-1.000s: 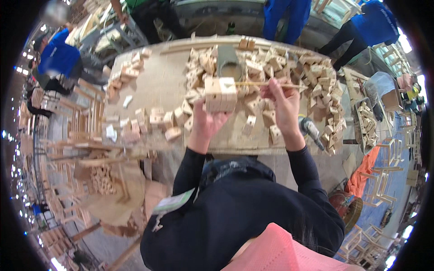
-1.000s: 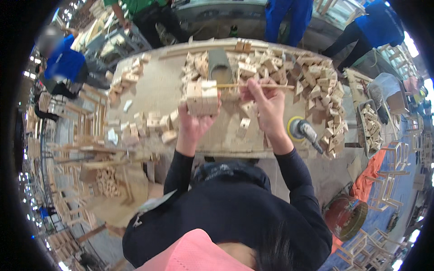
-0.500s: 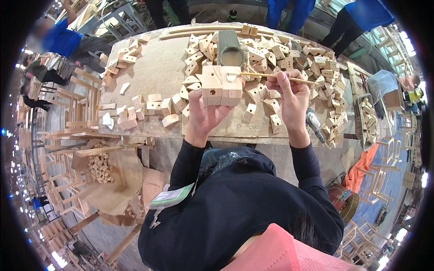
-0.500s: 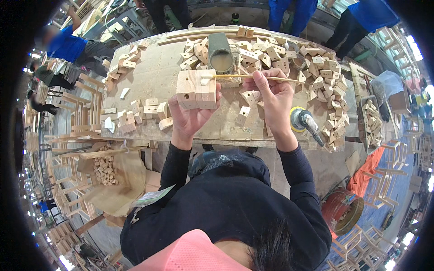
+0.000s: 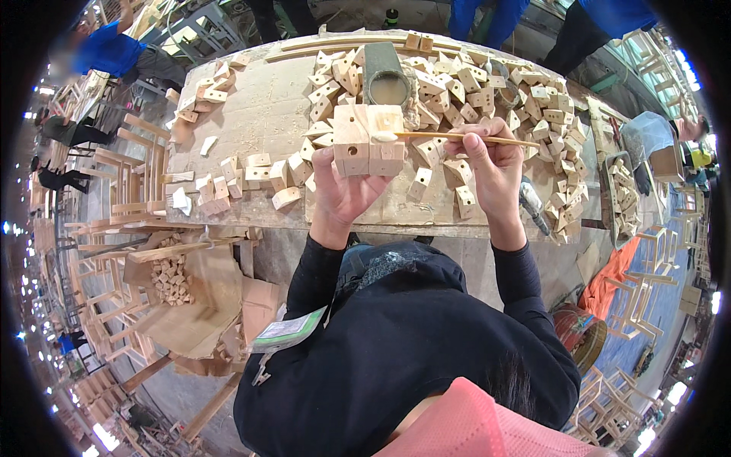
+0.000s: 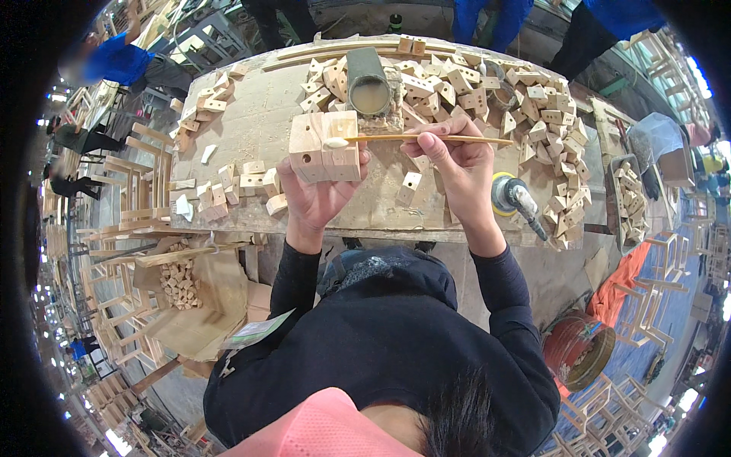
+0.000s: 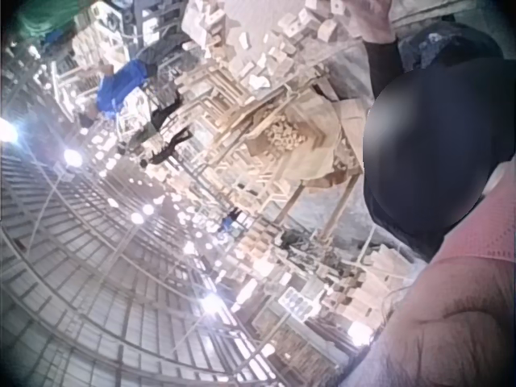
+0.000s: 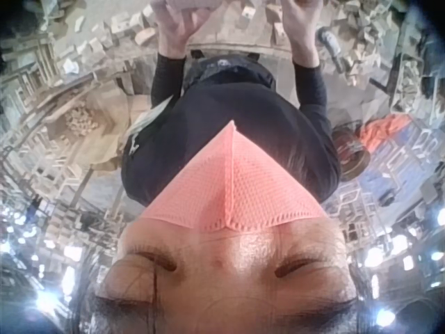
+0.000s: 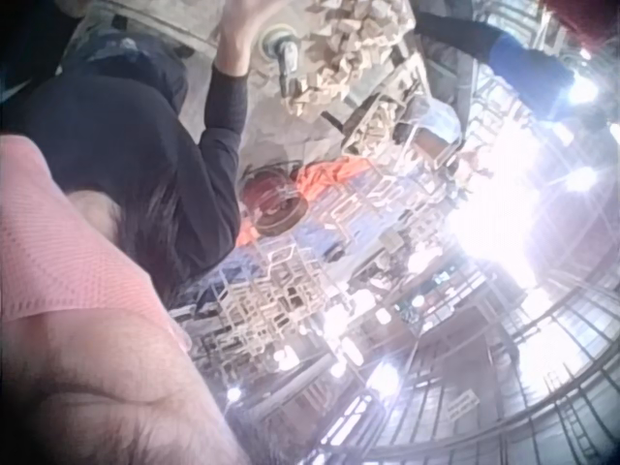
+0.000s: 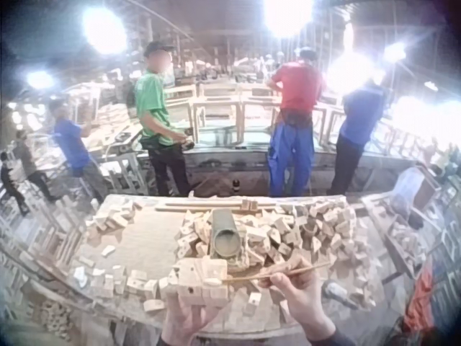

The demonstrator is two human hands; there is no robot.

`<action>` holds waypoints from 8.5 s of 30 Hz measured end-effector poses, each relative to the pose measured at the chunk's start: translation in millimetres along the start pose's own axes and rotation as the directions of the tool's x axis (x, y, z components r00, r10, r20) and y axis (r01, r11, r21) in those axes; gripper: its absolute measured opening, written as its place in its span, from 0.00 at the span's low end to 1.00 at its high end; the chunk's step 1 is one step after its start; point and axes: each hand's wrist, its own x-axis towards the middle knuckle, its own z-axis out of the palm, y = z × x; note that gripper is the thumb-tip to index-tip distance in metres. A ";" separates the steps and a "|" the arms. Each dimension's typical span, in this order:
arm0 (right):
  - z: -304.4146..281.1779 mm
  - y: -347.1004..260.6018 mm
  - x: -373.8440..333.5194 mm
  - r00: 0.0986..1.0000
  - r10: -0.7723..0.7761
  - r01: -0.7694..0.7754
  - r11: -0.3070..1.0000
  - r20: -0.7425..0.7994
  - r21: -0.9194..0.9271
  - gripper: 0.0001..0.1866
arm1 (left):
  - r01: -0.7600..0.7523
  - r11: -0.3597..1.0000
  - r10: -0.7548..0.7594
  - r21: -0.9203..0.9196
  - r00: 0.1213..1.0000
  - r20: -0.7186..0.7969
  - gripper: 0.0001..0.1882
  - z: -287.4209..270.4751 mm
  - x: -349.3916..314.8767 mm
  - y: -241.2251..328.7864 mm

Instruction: The person applies glue to small wooden blocks using a brush and a container of adhesive. They pick up blocks, apply glue to specific surfaces, and join them together, repeating the process for multiple units.

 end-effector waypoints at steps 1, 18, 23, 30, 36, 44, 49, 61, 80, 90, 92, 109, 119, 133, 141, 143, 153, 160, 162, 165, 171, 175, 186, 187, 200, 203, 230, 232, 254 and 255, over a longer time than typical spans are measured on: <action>-0.6 -1.0 -0.8 1.000 0.006 -0.006 1.000 -0.001 0.003 0.06 | 0.008 1.000 -0.008 0.008 0.999 0.035 0.43 -0.7 0.7 -0.2; -2.9 -5.5 4.4 0.999 -0.037 0.037 0.998 0.008 -0.041 0.06 | 0.122 0.983 -0.082 -0.137 0.960 0.267 0.46 18.3 9.1 -5.5; -7.2 -5.6 1.5 0.995 0.000 0.008 0.997 0.097 -0.078 0.07 | 0.119 0.978 -0.085 -0.173 0.978 0.192 0.48 17.2 7.6 -2.1; -10.7 -3.9 -4.4 0.996 0.072 -0.074 0.997 0.051 0.035 0.07 | 0.002 0.999 -0.003 0.032 1.000 0.027 0.42 19.2 1.0 1.7; 7.1 -10.7 -9.7 0.996 0.021 -0.012 0.995 -0.088 0.095 0.08 | -0.443 0.249 0.478 0.861 0.829 0.289 0.44 41.3 -1.4 -14.7; 6.8 -11.4 -10.3 0.999 0.013 -0.012 1.000 -0.039 0.014 0.08 | -0.463 0.098 0.446 0.881 0.812 0.377 0.45 52.0 -3.4 -13.5; 4.3 -13.6 -15.8 0.998 -0.038 0.037 0.999 -0.043 -0.015 0.05 | -0.484 0.092 0.477 0.870 0.788 0.388 0.45 49.5 -2.6 -13.6; 23.3 4.5 -54.4 0.925 -0.371 0.380 0.883 0.088 -0.274 0.08 | -0.471 -0.221 0.593 0.854 0.630 0.501 0.45 45.7 0.4 -16.0; 15.3 2.5 -39.9 0.975 -0.172 0.174 0.985 -0.141 0.001 0.05 | -0.523 -0.005 0.609 0.852 0.674 0.417 0.48 43.1 -2.6 -15.5; 20.3 9.4 -41.0 0.977 -0.208 0.206 0.978 -0.042 -0.041 0.06 | -0.563 -0.047 0.631 0.825 0.624 0.462 0.47 40.6 -3.6 -14.3; 22.4 8.5 -43.6 0.979 -0.203 0.203 0.979 0.011 -0.015 0.06 | -0.558 -0.056 0.637 0.828 0.618 0.460 0.47 36.9 -2.8 -13.3; -2.6 44.0 66.5 0.985 -0.159 0.160 0.675 0.070 -0.720 0.04 | -0.319 -0.073 0.698 0.945 0.660 0.277 0.35 -7.1 15.0 72.7; 1.1 23.6 70.9 0.945 -0.041 0.313 0.388 0.323 -0.867 0.07 | -0.065 -0.031 0.601 0.997 0.796 0.070 0.37 -43.7 139.0 151.6; -109.4 -14.3 -23.9 0.877 -0.219 -0.179 0.677 -0.428 -0.714 0.04 | 0.161 -0.800 0.376 0.578 0.886 0.272 0.45 -119.5 386.5 108.9; -140.0 -4.1 -53.2 0.789 -0.185 -0.275 0.746 -0.586 -0.606 0.04 | 0.138 -0.867 0.304 0.479 0.908 0.287 0.45 -140.9 407.7 88.8; -140.6 -0.7 -53.7 0.782 -0.184 -0.283 0.746 -0.595 -0.603 0.04 | 0.138 -0.862 0.286 0.488 0.927 0.243 0.49 -147.2 412.0 86.2; -116.6 15.4 -60.8 0.767 -0.087 -0.351 0.772 -0.635 -0.530 0.08 | -0.131 -0.782 0.341 0.609 0.729 0.594 0.19 -152.5 386.3 154.6; -48.1 52.5 -54.9 0.813 0.011 -0.321 0.842 -0.582 -0.433 0.14 | 0.261 -0.622 0.205 0.738 0.964 -0.169 0.33 -89.4 218.9 229.4; -30.0 56.4 -51.5 0.883 0.036 -0.280 0.840 -0.468 -0.464 0.14 | 0.132 -0.610 0.091 0.781 0.991 -0.096 0.19 -120.2 149.7 235.3; 8.9 66.4 -47.9 0.927 0.081 -0.263 0.836 -0.366 -0.482 0.13 | -0.037 -0.776 -0.120 0.630 0.989 -0.091 0.22 -145.3 100.2 211.3; 90.8 91.6 -46.5 0.979 0.120 -0.184 0.862 -0.164 -0.472 0.14 | -0.173 -0.735 -0.134 0.656 0.985 0.109 0.23 -178.5 78.2 196.1; 129.9 120.9 -40.7 0.991 0.126 -0.132 0.870 -0.044 -0.476 0.22 | -0.045 -0.728 0.074 0.685 0.987 0.143 0.21 -164.7 54.5 203.8; 241.4 209.8 6.7 0.945 0.310 -0.200 0.799 0.104 -0.567 0.14 | -0.049 -0.362 0.499 0.931 0.834 0.238 0.25 -86.5 -65.9 197.6; 247.9 211.4 7.7 0.952 0.292 -0.201 0.826 0.096 -0.526 0.13 | -0.055 -0.417 0.501 0.907 0.818 0.281 0.24 -87.4 -70.2 199.2; 217.9 198.4 27.4 0.879 0.470 -0.477 0.863 -0.083 -0.166 0.22 | 0.307 -0.274 0.784 0.912 0.620 0.027 0.18 -200.9 -41.1 436.1; 210.2 188.0 29.4 0.857 0.513 -0.513 0.847 -0.036 -0.137 0.23 | 0.681 -0.483 0.876 0.550 0.386 0.290 0.25 -239.7 -46.7 525.6; 224.5 165.6 28.5 0.825 0.528 -0.560 0.810 0.199 0.175 0.24 | -0.232 0.660 0.503 0.715 0.843 -0.191 0.30 -116.0 -106.9 318.6; 219.5 159.7 22.0 0.829 0.520 -0.558 0.796 0.208 0.234 0.24 | -0.180 0.720 0.443 0.670 0.863 -0.244 0.31 -96.6 -105.5 284.8; 123.7 89.4 -46.6 0.951 0.265 -0.292 0.939 -0.157 -0.183 0.25 | -0.206 0.357 0.343 0.911 0.936 0.077 0.23 -13.0 -58.2 64.7; 118.2 86.1 -45.8 0.958 0.251 -0.273 0.947 -0.136 -0.170 0.25 | -0.242 0.397 0.339 0.885 0.935 0.103 0.23 -14.3 -56.5 60.2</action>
